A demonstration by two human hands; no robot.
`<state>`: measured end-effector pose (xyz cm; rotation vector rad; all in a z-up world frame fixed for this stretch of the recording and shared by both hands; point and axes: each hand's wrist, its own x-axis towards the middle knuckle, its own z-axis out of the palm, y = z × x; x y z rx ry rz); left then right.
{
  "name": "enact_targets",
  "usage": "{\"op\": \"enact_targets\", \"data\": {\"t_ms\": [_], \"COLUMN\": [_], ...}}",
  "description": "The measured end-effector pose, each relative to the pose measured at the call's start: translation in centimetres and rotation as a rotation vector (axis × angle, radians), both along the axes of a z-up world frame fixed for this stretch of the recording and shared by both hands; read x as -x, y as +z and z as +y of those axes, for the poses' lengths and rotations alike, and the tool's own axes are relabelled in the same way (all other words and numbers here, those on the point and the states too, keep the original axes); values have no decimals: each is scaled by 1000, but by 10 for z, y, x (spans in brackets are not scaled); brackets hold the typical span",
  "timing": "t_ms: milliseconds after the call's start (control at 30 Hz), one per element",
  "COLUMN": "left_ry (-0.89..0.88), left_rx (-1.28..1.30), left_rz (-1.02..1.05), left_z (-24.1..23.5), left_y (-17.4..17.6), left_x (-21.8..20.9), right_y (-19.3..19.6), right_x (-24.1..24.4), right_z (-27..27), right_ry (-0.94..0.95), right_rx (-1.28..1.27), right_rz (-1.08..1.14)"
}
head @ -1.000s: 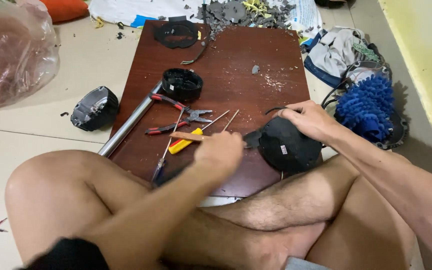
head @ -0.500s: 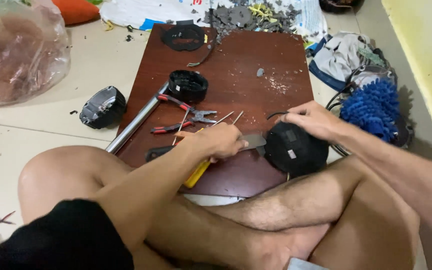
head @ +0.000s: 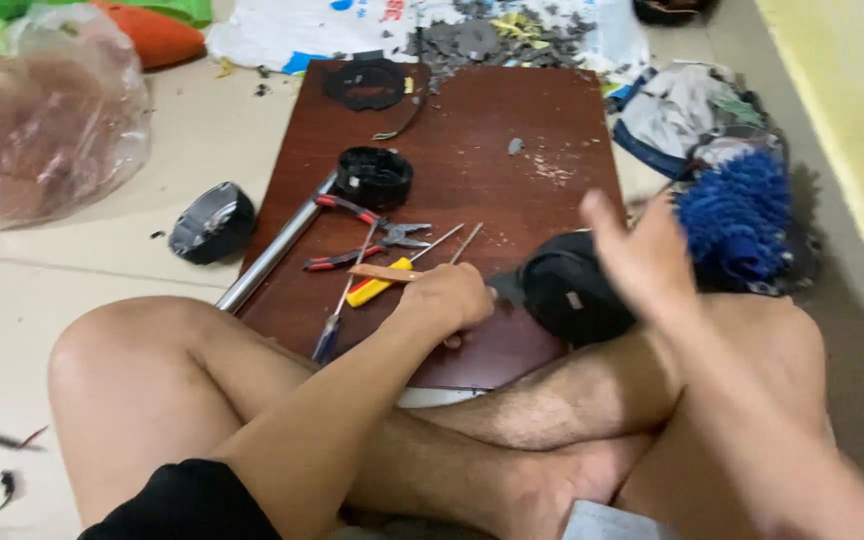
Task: The person sits on the floor and uses a knife and a screwdriver to pry open and disassemble a black circular electronic device. They separate the casing into two halves and place the parts on a wooden board surrounded by other tools and debris.
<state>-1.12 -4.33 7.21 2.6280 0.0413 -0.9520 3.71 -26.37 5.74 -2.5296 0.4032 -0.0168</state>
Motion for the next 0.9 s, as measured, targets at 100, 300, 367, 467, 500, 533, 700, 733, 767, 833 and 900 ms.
{"op": "enact_targets", "data": {"t_ms": [100, 300, 367, 467, 500, 533, 700, 733, 767, 833, 900], "left_ry": [51, 59, 41, 16, 4, 7, 48, 46, 29, 11, -13], "left_rx": [11, 17, 2, -8, 5, 3, 21, 20, 2, -15, -62], "left_rz": [-69, -69, -92, -99, -94, -95, -122, -125, -99, -71, -106], "left_z": [-13, 3, 10, 26, 30, 37, 57, 58, 59, 61, 62], "left_y": [-17, 2, 27, 67, 81, 75, 68, 66, 64, 58, 50], "left_x": [-7, 3, 19, 48, 56, 53, 42, 41, 39, 39, 41], "right_y": [-21, -52, -38, -39, -43, -39, -24, -25, -27, -36, -53], "right_x": [65, 50, 48, 32, 23, 26, 49, 50, 52, 46, 32], "right_z": [6, -14, -8, -13, -19, -15, 17, 23, 29, 32, 23], "right_ry": [18, 157, 237, 257, 192, 194, 239, 237, 229, 218, 136], "right_rx": [60, 220, 272, 272, 227, 226, -199, -200, -276, -351, -389], "right_rz": [54, -244, -249, -165, -84, -85, 130, 127, 202, 279, 344]}}
